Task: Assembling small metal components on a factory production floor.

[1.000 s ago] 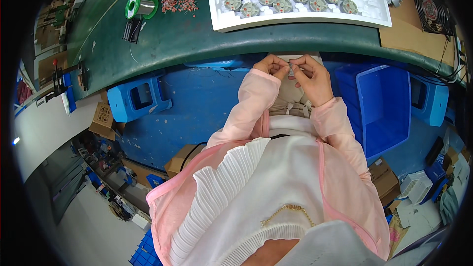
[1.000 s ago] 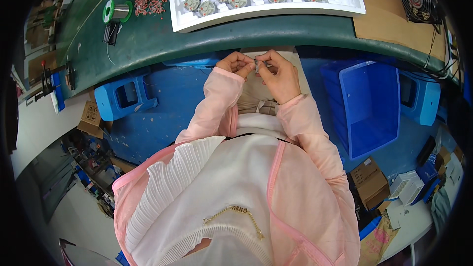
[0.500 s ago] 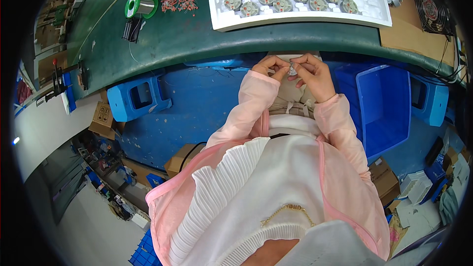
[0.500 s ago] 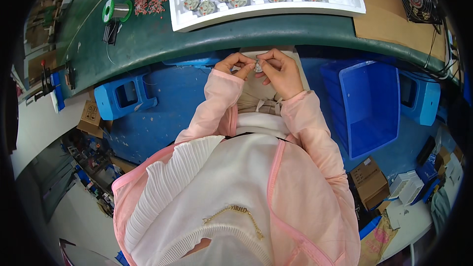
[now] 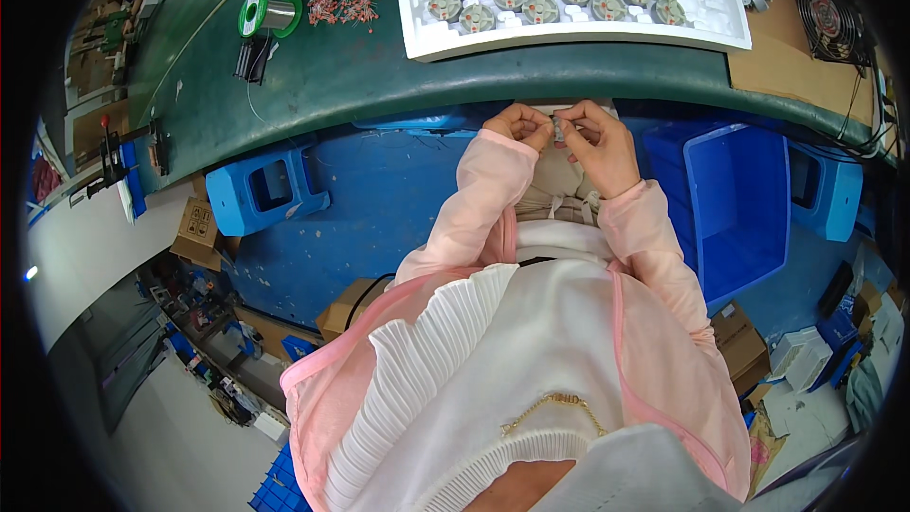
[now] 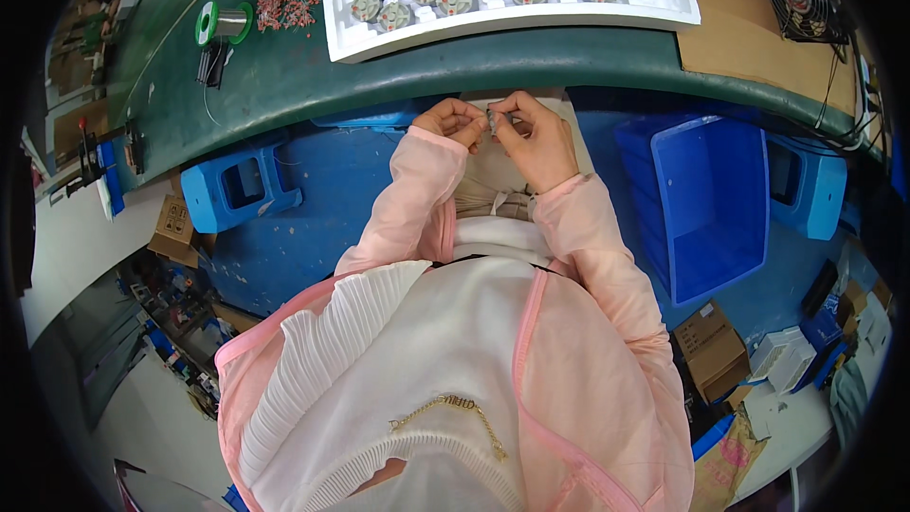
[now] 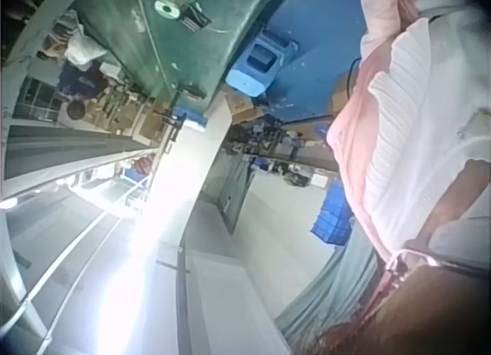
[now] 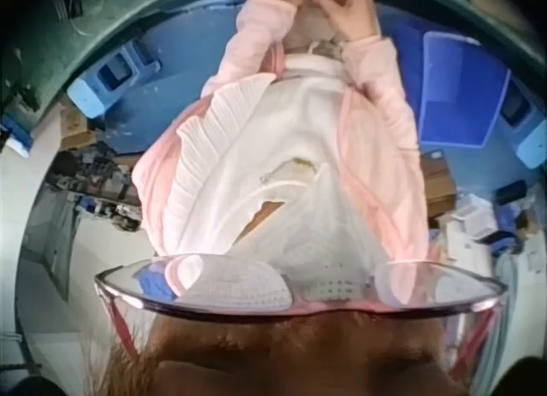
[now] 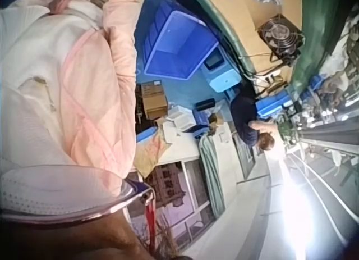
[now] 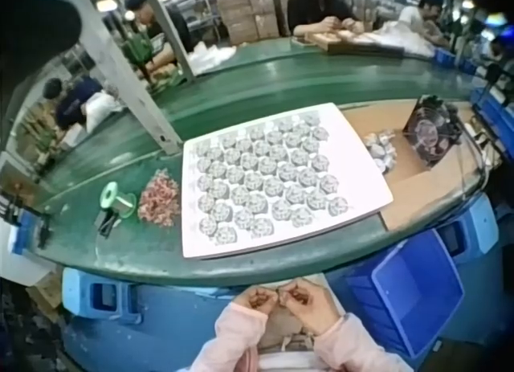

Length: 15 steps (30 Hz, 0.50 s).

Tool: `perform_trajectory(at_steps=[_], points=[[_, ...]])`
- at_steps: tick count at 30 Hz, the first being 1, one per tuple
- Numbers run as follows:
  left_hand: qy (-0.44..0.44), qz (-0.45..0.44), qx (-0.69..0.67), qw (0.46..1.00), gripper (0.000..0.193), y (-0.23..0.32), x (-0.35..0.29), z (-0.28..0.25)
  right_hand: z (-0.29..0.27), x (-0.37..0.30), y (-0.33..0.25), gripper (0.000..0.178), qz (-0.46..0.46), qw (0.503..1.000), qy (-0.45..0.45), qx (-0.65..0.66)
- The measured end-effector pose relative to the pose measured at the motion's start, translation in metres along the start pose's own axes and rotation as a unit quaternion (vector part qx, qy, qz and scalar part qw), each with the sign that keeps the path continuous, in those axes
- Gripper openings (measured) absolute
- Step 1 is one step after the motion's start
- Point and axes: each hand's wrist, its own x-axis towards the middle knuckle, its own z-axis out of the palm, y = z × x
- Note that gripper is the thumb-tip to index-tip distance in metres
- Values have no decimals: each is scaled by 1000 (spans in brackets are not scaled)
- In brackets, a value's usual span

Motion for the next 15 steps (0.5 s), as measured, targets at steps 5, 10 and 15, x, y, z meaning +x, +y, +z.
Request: perform_trajectory(at_steps=[5, 10, 15], points=[[-3, -20, -11, 1000, 7, 5, 0, -1, 1, 0, 1, 8, -8, 1000, 3, -18], [5, -14, -5, 1000, 8, 5, -1, 0, 1, 0, 2, 11, -9, 999, -8, -48], [23, 29, 42, 998, 8, 1, -2, 3, 0, 0, 5, 11, -14, 999, -13, -45]])
